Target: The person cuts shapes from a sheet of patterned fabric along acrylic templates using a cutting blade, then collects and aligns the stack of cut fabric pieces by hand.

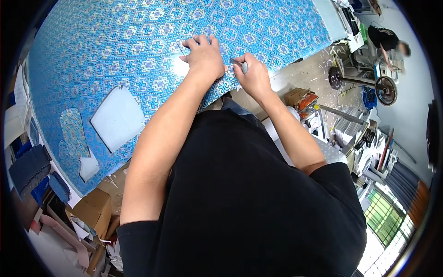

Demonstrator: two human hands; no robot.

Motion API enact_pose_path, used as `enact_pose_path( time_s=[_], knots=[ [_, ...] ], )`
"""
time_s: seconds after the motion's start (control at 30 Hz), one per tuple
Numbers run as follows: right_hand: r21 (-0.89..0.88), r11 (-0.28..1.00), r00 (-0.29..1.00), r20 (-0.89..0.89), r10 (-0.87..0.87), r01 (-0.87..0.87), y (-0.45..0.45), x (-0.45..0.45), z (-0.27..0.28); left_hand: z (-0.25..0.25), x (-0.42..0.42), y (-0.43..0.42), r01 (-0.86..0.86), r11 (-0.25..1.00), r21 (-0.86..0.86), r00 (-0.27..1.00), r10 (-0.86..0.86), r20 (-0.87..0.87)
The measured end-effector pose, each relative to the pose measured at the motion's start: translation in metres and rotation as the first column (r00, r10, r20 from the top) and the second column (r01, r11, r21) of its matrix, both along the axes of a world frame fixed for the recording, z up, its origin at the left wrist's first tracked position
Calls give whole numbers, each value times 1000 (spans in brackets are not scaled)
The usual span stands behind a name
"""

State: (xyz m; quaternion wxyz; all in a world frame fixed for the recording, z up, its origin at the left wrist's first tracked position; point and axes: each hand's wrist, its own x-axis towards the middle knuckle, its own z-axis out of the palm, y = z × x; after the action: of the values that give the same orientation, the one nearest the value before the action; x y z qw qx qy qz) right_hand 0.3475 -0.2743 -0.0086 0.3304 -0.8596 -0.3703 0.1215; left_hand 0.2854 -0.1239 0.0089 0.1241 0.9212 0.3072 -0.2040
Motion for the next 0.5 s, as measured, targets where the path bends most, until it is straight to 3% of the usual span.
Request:
enact_pose_path(
  time_s=[0.2,0.5],
  knots=[
    [-54,984,985,5,170,-169,31,40,-3,-9,-6,-3,19,999,38,998,-21,62],
    [-117,895,883,148,445,-431,97,87,-3,-13,-11,-3,14,998,57,991,-21,131]
  ],
)
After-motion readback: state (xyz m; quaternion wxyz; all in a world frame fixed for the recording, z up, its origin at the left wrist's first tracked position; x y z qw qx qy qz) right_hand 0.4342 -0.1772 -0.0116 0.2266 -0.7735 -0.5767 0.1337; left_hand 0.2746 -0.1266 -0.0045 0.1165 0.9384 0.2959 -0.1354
